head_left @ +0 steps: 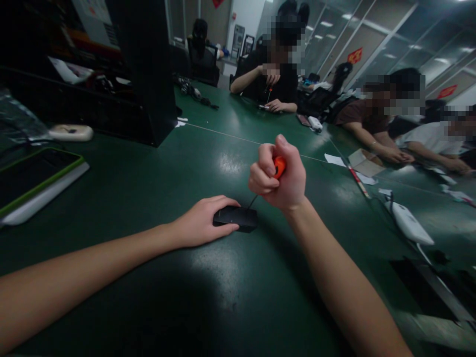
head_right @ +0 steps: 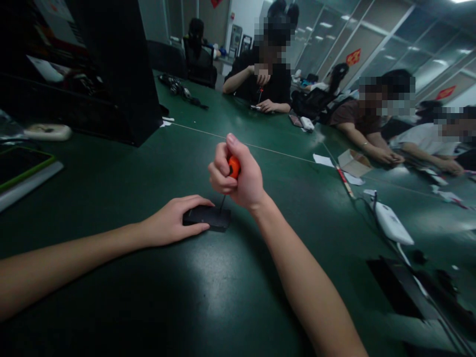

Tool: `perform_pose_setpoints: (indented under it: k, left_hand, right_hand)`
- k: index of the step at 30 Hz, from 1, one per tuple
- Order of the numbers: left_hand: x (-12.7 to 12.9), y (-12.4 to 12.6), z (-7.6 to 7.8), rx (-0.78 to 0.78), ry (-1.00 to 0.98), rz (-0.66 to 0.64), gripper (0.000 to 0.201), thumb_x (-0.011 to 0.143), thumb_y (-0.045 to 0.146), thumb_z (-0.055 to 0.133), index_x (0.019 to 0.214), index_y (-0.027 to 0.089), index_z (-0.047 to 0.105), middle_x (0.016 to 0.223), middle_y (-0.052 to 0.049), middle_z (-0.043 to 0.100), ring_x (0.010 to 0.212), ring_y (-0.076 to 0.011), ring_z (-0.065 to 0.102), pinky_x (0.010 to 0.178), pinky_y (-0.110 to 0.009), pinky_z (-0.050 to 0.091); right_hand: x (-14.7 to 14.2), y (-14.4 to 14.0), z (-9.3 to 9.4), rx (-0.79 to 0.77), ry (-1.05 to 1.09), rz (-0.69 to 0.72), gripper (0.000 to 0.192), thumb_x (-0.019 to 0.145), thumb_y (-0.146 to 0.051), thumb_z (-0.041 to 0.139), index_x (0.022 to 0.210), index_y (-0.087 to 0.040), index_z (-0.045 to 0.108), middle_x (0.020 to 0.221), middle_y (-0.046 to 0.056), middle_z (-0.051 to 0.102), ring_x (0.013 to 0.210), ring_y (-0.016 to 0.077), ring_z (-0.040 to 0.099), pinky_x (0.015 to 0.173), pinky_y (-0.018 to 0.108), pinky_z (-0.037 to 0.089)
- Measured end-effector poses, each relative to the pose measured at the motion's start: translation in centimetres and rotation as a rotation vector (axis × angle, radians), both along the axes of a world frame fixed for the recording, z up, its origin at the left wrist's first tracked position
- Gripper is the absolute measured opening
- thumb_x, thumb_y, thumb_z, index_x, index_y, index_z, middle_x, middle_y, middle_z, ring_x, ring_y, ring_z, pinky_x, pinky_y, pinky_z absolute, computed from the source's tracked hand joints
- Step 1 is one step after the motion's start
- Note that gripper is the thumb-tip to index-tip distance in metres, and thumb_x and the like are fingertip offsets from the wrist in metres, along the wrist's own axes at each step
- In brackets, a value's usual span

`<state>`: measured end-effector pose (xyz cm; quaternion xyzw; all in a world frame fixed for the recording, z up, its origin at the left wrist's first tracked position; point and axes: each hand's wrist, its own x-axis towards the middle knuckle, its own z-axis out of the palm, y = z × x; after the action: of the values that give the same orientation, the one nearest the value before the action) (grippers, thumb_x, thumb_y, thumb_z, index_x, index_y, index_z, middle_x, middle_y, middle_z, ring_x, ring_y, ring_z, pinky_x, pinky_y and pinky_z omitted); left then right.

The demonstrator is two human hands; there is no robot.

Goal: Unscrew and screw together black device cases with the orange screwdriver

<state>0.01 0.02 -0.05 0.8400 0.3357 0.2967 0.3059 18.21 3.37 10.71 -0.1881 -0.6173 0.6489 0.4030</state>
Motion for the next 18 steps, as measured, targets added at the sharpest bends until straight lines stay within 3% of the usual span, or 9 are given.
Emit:
perform_pose_setpoints:
  k: [3,7,10,15,18]
  left_hand:
    - [0.0,0.0,0.0,0.0,0.003,0.003,0.04,0.091,0.039,0.07,0.125,0.02,0.062,0.12,-0.007,0.069,0.109,-0.0255,0.065,0.095,-0.038,0.05]
    - [0.0,0.0,0.0,-0.002,-0.005,0.002,0.04,0.09,0.038,0.07,0.125,0.019,0.062,0.119,-0.007,0.069,0.108,-0.025,0.066,0.095,-0.038,0.05]
    - [0.0,0.0,0.0,-0.007,-0.006,0.007,0.041,0.091,0.04,0.07,0.125,0.019,0.062,0.121,-0.007,0.069,0.111,-0.0259,0.065,0.097,-0.039,0.05]
    - [0.0,-0.1,-0.2,-0.015,-0.025,-0.001,0.04,0.091,0.039,0.07,0.125,0.021,0.062,0.12,-0.007,0.07,0.109,-0.0256,0.066,0.096,-0.039,0.051]
    - [0.0,-0.1,-0.1,-0.02,-0.031,0.002,0.04,0.09,0.038,0.071,0.125,0.02,0.063,0.121,-0.007,0.07,0.111,-0.0258,0.066,0.098,-0.039,0.05]
  right_hand:
    - [0.0,-0.3,-0.3,0.018,0.004,0.049,0.052,0.089,-0.062,0.06,0.061,-0.024,0.038,0.04,-0.013,0.019,0.033,0.0045,0.011,0.034,0.018,0.02]
    - [-0.4,-0.2,-0.8,0.118,0.058,0.022,0.048,0.089,-0.049,0.064,0.058,-0.022,0.04,0.043,-0.009,0.034,0.034,0.0044,0.024,0.036,0.019,0.024]
    - [-0.5,0.1,-1.0,0.146,0.079,-0.019,0.054,0.089,-0.052,0.062,0.052,-0.022,0.036,0.044,-0.006,0.037,0.037,0.0056,0.031,0.037,0.02,0.028]
    - [-0.5,-0.1,-0.9,0.071,0.044,0.194,0.037,0.086,-0.045,0.065,0.067,-0.022,0.043,0.045,-0.011,0.038,0.036,0.0052,0.027,0.039,0.019,0.029]
    - [-0.9,-0.2,-1.2,0.074,0.11,0.255,0.037,0.084,-0.044,0.069,0.074,-0.024,0.04,0.049,-0.012,0.042,0.036,0.0052,0.028,0.037,0.018,0.028]
